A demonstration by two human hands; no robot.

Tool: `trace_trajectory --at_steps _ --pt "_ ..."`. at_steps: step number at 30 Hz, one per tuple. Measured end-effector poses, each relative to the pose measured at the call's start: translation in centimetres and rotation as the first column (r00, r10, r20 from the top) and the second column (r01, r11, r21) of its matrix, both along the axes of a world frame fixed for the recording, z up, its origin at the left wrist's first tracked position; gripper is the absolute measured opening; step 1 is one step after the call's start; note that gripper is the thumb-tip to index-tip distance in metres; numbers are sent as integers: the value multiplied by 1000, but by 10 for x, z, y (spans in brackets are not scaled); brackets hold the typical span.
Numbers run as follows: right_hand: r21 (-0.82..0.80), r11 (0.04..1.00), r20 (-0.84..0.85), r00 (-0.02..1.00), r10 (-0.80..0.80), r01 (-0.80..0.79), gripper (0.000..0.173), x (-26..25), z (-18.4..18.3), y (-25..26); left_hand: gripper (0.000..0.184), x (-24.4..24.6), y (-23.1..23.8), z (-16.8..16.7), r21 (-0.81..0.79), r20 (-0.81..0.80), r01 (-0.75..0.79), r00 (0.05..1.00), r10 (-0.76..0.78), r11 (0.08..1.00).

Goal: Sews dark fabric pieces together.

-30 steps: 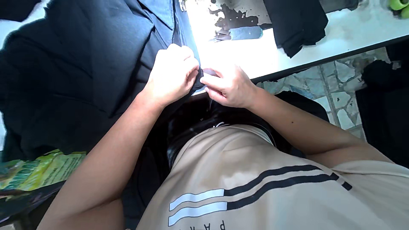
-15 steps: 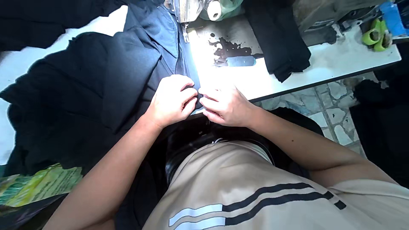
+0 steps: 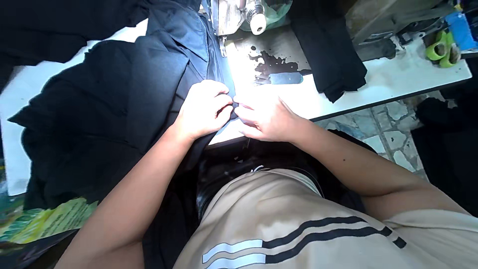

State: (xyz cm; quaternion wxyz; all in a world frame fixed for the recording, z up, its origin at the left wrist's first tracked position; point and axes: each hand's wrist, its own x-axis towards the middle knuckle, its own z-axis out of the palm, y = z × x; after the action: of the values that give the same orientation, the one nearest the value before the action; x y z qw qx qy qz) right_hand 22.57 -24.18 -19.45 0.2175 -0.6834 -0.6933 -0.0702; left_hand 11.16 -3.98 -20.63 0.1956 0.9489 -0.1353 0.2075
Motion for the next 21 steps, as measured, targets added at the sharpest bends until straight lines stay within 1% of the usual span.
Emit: trace_trajectory --at_steps 6,8,10,12,14,17,18,21 --pt "-66 997 13 999 -32 33 39 15 4 14 32 17 10 -1 7 13 -33 999 33 999" --pt "-114 993 27 999 -29 32 42 21 7 19 33 22 14 1 10 -1 -44 999 44 999" --pt "-159 986 43 998 -35 41 40 26 10 25 33 28 18 2 15 -3 -52 999 52 999" --pt "-166 985 44 998 -44 51 38 31 10 30 33 35 22 2 21 7 -53 999 52 998" --pt "-171 983 10 997 -70 71 39 35 11 35 32 41 27 2 21 15 -55 998 55 998" --pt "-190 977 -16 995 -97 92 35 41 14 41 31 50 34 2 24 25 -59 998 58 998" --pt "-212 971 0 994 -110 108 33 42 15 44 30 52 37 2 27 28 -59 998 59 998" --pt "-309 939 -6 987 -162 152 34 45 21 50 30 59 43 3 22 24 -80 997 79 997"
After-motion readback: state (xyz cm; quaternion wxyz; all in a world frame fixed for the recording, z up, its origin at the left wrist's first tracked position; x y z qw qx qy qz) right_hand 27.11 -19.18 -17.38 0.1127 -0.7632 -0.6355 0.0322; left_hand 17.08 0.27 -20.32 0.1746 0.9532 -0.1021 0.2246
